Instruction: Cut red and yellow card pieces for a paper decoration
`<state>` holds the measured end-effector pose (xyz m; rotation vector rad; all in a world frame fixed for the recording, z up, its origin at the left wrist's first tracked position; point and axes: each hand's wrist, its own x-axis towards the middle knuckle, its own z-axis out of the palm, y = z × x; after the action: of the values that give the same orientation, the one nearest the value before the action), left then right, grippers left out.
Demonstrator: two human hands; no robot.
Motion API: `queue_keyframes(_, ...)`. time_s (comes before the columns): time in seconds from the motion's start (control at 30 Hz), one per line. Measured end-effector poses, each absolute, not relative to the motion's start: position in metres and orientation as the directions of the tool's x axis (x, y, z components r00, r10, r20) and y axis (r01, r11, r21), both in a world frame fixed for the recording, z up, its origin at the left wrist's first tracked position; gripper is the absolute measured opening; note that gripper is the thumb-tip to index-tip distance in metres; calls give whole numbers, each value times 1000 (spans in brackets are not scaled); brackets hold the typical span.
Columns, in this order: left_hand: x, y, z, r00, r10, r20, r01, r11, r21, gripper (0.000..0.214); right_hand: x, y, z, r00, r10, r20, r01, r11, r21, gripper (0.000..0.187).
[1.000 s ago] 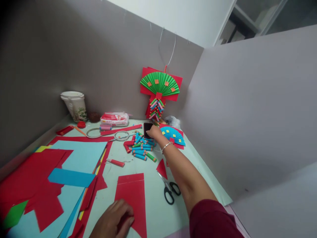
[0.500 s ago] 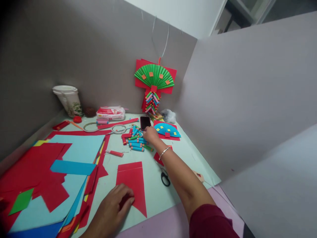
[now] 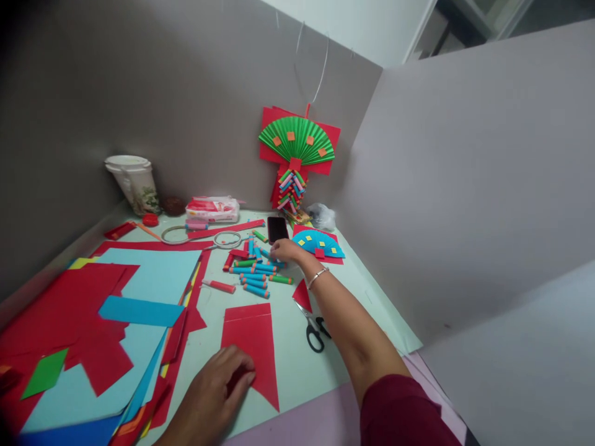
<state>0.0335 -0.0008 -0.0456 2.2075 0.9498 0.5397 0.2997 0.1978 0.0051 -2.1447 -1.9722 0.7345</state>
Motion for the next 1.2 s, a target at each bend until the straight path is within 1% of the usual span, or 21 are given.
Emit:
queue_keyframes(0.13, 35, 0, -45, 652, 749, 117, 477, -525, 705, 16, 294, 203, 1, 31, 972, -233, 895, -131, -426, 28)
queue_keyframes(0.3, 34, -2, -45, 655, 746, 116, 471, -524, 709, 16, 282, 211, -8, 74, 975, -211, 907, -153, -393, 26)
queue_keyframes(0.5, 34, -2, -45, 653, 748, 119, 468, -521, 714, 15, 282, 212, -10, 157, 985, -76, 936, -173, -306, 27)
queue_keyframes(0.67, 34, -3, -46, 650, 751, 116, 475, -520, 710, 15, 285, 208, -12, 177, 984, -7, 943, -172, -284, 28)
queue_keyframes(0.97, 34, -3, -41, 650, 751, 117, 476, -523, 708, 16, 286, 205, -5, 158, 987, -37, 926, -161, -340, 30)
queue_keyframes(1.2, 33, -4, -39, 647, 756, 99, 479, -505, 718, 16, 285, 207, -9, 129, 989, -69, 919, -145, -365, 27)
